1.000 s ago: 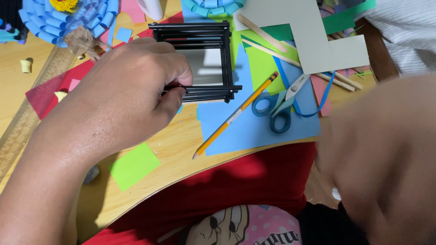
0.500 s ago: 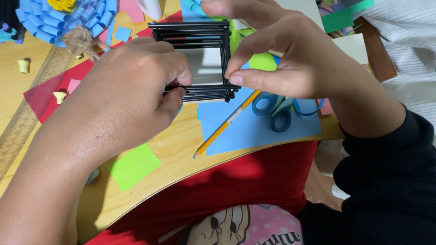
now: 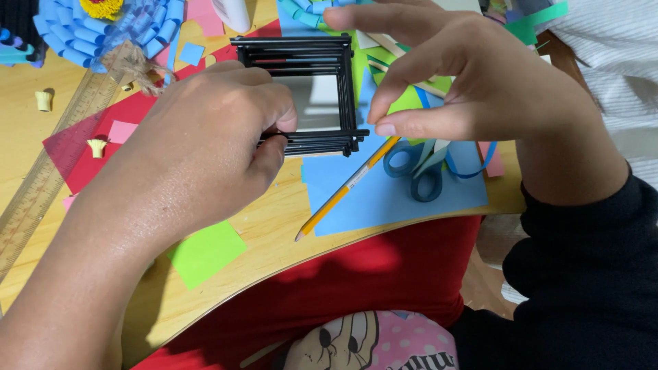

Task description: Assembling a decorative frame by gluing popsicle sticks onto a rectangular base.

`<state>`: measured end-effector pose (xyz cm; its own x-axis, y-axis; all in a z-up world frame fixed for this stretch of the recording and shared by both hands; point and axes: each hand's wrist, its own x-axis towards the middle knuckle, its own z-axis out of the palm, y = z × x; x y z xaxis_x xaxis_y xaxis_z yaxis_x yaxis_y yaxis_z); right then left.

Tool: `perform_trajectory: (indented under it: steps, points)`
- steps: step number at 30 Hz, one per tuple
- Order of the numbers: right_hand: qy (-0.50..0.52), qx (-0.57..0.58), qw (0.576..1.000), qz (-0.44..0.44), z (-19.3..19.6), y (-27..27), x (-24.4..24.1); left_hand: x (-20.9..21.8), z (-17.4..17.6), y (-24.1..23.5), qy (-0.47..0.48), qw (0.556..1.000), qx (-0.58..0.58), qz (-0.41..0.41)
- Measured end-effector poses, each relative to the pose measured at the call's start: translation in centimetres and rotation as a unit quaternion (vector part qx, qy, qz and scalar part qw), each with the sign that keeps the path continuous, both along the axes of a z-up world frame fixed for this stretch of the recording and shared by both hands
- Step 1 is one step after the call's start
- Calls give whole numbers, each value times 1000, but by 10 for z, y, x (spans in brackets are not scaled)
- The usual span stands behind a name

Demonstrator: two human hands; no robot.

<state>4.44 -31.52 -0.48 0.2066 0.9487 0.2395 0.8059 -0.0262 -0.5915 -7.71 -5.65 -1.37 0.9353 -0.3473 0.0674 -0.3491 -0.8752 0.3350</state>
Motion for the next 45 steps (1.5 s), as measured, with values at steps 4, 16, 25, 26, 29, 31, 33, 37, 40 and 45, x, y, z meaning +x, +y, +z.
perform_trajectory:
  steps: [4,16,25,26,29,31,33,37,40,45]
  points:
    - [2,-8,1000,18,0,-1,3,-1,2,-1,14,1000,3,7]
    - [-54,-15,998,27,-10,-1,9,-6,13,14,-71,996,-54,-32]
    - [-67,-23,997,38,-8,0,11,-35,33,35,-57,993,-52,84]
    - [-67,-22,997,40,-8,0,11,-37,28,37,-57,993,-51,87]
    - [-57,-42,997,26,-9,1,12,-40,15,41,12,989,-68,130]
    - [-62,-50,996,30,-8,2,13,-39,9,44,53,974,-150,165]
    - [-58,-49,997,31,-6,2,14,-36,9,43,70,969,-163,173]
    - [-49,-39,997,34,-9,4,15,-35,12,38,141,950,-181,213]
    - [-62,-38,997,34,-9,4,15,-34,3,38,122,951,-224,175]
    - [-65,-34,997,30,-11,3,15,-34,1,37,90,961,-212,156]
